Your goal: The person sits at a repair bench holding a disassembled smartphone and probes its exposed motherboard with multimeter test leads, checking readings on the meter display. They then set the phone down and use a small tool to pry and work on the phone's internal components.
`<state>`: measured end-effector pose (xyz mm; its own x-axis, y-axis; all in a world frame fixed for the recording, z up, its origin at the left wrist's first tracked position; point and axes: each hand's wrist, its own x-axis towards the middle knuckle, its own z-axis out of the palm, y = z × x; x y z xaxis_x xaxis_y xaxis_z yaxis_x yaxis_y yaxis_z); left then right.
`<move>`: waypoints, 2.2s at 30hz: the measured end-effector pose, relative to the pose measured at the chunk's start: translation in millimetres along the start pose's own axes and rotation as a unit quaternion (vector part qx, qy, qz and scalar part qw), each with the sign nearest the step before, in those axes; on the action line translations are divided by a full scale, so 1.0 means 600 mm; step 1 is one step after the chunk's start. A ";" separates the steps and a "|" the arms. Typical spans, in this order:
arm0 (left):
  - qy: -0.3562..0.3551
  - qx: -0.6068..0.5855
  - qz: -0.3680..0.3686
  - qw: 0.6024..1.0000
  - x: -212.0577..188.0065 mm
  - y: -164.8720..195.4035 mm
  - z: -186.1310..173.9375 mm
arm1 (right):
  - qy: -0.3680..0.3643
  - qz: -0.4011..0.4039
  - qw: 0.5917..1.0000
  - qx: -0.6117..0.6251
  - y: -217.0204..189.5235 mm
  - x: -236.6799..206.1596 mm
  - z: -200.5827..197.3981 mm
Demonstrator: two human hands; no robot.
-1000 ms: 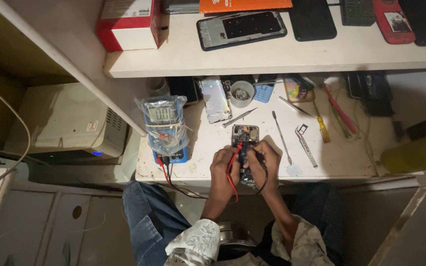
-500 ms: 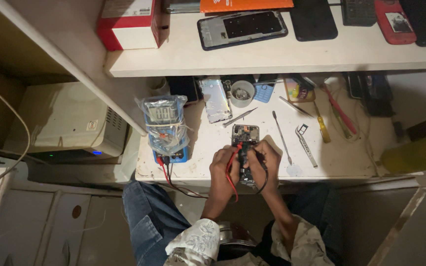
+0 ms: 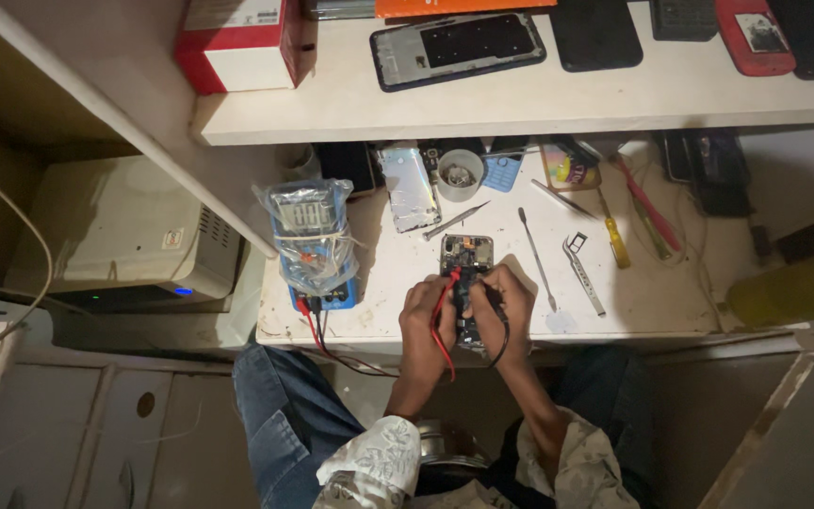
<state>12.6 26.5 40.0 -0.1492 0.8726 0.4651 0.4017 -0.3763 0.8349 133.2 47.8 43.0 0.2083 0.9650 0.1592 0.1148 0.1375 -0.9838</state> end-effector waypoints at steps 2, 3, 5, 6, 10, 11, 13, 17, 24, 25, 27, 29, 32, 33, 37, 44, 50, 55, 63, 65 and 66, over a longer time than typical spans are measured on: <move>-0.001 -0.006 -0.012 1.000 0.000 0.002 0.000 | 0.002 -0.002 1.000 -0.003 -0.002 0.000 0.001; -0.001 -0.006 -0.008 1.000 0.000 0.002 0.000 | 0.003 -0.002 1.000 -0.005 -0.003 -0.001 0.001; 0.002 -0.006 0.000 1.000 0.000 0.002 0.000 | 0.002 -0.006 1.000 -0.005 -0.004 -0.001 0.001; 0.003 -0.005 -0.002 1.000 0.000 0.001 0.000 | 0.001 -0.007 1.000 -0.005 -0.004 -0.002 0.000; 0.004 -0.002 0.000 1.000 0.001 -0.002 0.002 | -0.004 -0.034 0.999 -0.005 -0.002 -0.001 -0.001; 0.003 -0.001 0.002 1.000 0.000 -0.003 0.002 | -0.005 -0.031 1.000 0.003 -0.001 0.000 -0.001; 0.003 0.001 0.005 1.000 -0.001 -0.004 0.002 | -0.004 -0.028 1.000 0.005 0.000 0.000 0.000; 0.004 -0.012 -0.007 1.000 -0.001 -0.006 0.003 | 0.006 -0.027 1.000 0.000 0.000 -0.001 0.002; 0.012 -0.007 0.005 1.000 -0.002 -0.006 0.005 | 0.004 -0.023 1.000 0.000 -0.002 -0.003 0.000; 0.013 -0.007 0.008 1.000 -0.002 -0.006 0.005 | 0.000 -0.030 1.000 0.005 -0.002 -0.002 0.000; 0.011 -0.005 0.004 1.000 -0.002 -0.006 0.005 | -0.006 -0.041 0.999 0.012 -0.001 -0.002 0.000; 0.009 0.000 -0.008 1.000 0.000 -0.006 0.006 | -0.005 -0.032 0.999 0.013 0.000 -0.001 0.000; 0.003 -0.001 -0.008 1.000 0.000 -0.005 0.005 | 0.001 -0.015 1.000 -0.005 0.002 -0.001 0.000; 0.007 -0.002 -0.006 1.000 0.000 -0.005 0.004 | 0.003 -0.009 1.000 -0.013 0.003 0.000 -0.001; 0.007 -0.005 -0.009 1.000 0.000 -0.004 0.004 | -0.007 -0.013 1.000 -0.002 0.007 0.001 -0.002; 0.025 -0.011 0.012 1.000 -0.001 -0.005 0.005 | -0.004 -0.023 1.000 0.006 0.012 0.001 -0.001; 0.026 -0.017 0.024 0.999 -0.001 -0.010 0.004 | -0.003 -0.019 1.000 -0.012 0.009 0.001 0.000; 0.021 -0.043 -0.020 0.999 -0.002 -0.006 0.003 | -0.008 -0.033 0.999 0.002 0.001 0.000 0.000; 0.021 -0.039 -0.034 0.998 0.001 -0.005 0.000 | -0.001 -0.027 1.000 0.000 0.003 0.000 0.002; 0.030 -0.050 -0.029 0.998 0.001 -0.007 0.001 | -0.003 -0.034 0.999 0.004 0.006 0.001 0.003; 0.029 -0.058 -0.044 0.997 0.001 -0.009 0.003 | -0.004 -0.038 0.999 0.006 0.007 0.002 0.003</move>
<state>11.8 29.4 35.3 -0.2331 0.8856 0.4016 0.2781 -0.3350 0.9002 131.9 49.8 39.0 0.1915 0.9537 0.2321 0.1187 0.2122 -0.9700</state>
